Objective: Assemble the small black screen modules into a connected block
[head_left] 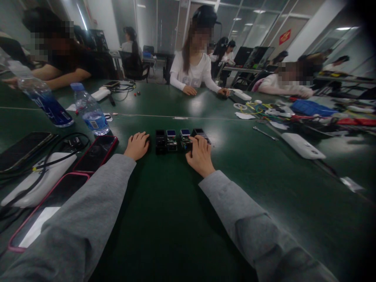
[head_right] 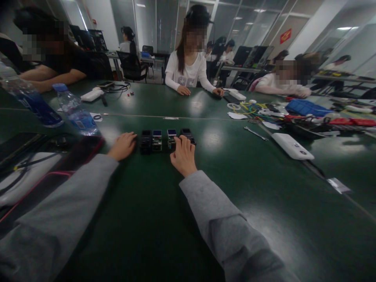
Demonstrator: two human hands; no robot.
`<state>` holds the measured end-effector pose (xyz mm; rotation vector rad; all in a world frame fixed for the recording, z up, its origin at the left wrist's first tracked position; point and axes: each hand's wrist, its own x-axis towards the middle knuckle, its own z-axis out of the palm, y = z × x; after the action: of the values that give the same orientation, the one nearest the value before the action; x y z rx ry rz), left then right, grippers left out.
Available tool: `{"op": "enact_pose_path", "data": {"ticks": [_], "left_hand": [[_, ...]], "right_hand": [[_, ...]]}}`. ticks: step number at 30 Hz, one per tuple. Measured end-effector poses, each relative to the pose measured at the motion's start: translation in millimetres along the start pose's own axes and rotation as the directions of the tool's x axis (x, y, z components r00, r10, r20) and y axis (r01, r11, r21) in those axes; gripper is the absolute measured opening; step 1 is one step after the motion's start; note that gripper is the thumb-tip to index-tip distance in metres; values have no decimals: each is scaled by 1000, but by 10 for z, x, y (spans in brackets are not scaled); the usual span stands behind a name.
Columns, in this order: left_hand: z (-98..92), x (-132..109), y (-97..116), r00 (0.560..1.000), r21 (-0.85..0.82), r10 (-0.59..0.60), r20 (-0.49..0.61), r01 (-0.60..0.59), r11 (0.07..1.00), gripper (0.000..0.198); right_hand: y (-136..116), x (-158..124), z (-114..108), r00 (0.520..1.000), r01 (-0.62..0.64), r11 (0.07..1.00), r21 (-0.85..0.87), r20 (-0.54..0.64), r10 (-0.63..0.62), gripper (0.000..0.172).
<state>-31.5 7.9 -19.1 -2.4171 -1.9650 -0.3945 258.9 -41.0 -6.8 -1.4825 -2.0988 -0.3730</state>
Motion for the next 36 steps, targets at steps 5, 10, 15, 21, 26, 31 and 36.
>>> {"op": "enact_pose_path", "data": {"ticks": [5,10,15,21,26,31,36], "left_hand": [[15,3,-19,1000,-5,9,-10,-9,1000,46],[43,11,-37,1000,-9,13,-25,-13,1000,45],[63,16,-28,999,12,6,-38,-6,1000,45],[50,10,-28,999,-4,13,-31,-13,1000,46],[40,16,-37,1000,-8,8,-14,-8,1000,46],[31,12,-37,1000,-21,13,-17,-13,1000,46],[28,6,-33,1000,-27,11,-24,-11,1000,45]], "right_hand": [[90,30,-17,976,-136,985,107,-156,152,48],[361,73,143,932,-291,921,259,-142,335,42],[471,68,244,913,-361,844,398,-35,407,40],[408,63,185,917,-362,848,388,-18,399,41],[399,62,182,921,-361,856,371,-4,390,43],[395,61,177,921,-366,861,354,2,390,44],[381,60,158,920,-357,857,372,-18,391,42]]}}
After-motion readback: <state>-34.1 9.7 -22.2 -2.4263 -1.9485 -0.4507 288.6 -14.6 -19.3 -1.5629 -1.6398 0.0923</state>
